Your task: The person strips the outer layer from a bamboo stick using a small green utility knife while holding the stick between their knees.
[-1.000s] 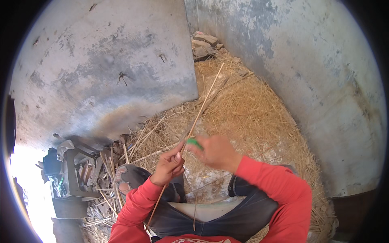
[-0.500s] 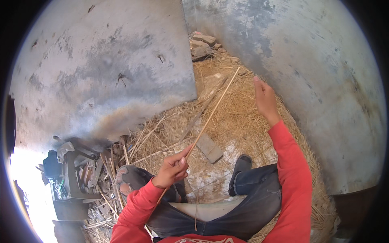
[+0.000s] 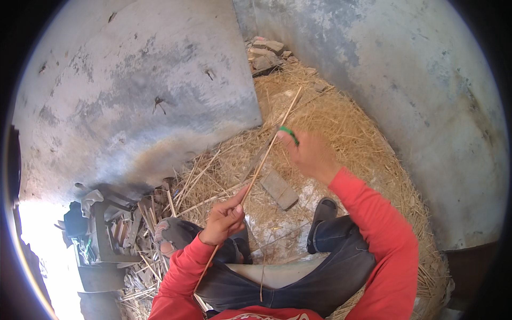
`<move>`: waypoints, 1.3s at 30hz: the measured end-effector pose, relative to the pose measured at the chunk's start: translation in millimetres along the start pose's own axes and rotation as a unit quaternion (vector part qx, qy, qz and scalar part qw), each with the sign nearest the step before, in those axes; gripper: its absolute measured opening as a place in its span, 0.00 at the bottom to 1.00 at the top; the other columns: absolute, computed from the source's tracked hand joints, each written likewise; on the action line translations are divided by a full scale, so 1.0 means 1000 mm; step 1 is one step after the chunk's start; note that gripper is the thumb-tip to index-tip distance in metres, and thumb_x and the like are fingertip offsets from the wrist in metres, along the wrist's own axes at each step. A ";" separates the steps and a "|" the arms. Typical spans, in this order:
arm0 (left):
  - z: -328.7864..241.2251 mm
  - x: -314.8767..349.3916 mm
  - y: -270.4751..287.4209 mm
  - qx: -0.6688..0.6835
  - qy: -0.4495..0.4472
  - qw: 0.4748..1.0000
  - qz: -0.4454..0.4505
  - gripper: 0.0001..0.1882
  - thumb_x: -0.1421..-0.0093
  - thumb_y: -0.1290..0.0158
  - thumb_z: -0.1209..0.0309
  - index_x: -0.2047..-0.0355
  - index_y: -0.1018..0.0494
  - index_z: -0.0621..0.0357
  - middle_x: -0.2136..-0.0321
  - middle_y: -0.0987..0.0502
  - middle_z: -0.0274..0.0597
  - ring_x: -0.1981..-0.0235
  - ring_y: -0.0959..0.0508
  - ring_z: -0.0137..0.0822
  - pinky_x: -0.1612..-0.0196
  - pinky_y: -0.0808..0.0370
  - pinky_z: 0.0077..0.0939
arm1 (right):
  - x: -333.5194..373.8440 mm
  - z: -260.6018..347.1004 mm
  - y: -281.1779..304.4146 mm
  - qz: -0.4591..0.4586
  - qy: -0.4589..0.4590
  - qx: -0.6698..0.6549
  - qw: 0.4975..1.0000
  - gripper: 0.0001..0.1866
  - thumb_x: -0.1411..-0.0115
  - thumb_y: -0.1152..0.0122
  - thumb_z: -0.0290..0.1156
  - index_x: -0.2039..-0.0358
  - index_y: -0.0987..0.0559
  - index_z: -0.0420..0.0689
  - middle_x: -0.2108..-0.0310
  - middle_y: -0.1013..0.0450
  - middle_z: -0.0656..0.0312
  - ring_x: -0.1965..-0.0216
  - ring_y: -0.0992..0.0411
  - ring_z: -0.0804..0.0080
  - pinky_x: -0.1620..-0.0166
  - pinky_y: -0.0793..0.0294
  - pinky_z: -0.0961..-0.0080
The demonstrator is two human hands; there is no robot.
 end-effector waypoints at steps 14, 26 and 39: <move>0.003 -0.001 -0.001 0.016 0.001 1.000 0.000 0.28 0.27 0.56 0.71 0.29 0.46 0.55 0.84 0.44 0.25 0.86 0.48 0.19 0.81 0.47 0.18 | -0.010 -0.016 0.017 0.003 -0.058 0.016 0.998 0.30 0.30 0.57 0.56 0.59 0.20 0.39 0.84 0.28 0.50 0.82 0.27 0.50 0.76 0.28 0.55; -0.007 -0.005 0.001 -0.059 -0.016 0.997 -0.047 0.30 0.29 0.52 0.70 0.29 0.46 0.56 0.84 0.46 0.23 0.85 0.48 0.18 0.81 0.49 0.17 | -0.012 -0.013 0.003 0.008 0.000 0.050 0.999 0.28 0.31 0.53 0.56 0.69 0.19 0.43 0.85 0.29 0.50 0.82 0.27 0.48 0.76 0.30 0.55; -0.004 0.003 0.012 -0.015 -0.019 0.999 -0.034 0.29 0.28 0.53 0.72 0.29 0.45 0.55 0.83 0.46 0.22 0.86 0.49 0.18 0.81 0.48 0.18 | 0.014 0.020 -0.038 -0.020 0.099 0.065 0.993 0.25 0.32 0.50 0.54 0.65 0.20 0.42 0.84 0.27 0.49 0.82 0.26 0.50 0.77 0.29 0.56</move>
Point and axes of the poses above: each hand's wrist, its own x-axis away from the middle knuckle, its own y-axis out of the back of the hand, z = x × y, the point moved 7 cm from there along -x, towards the middle knuckle
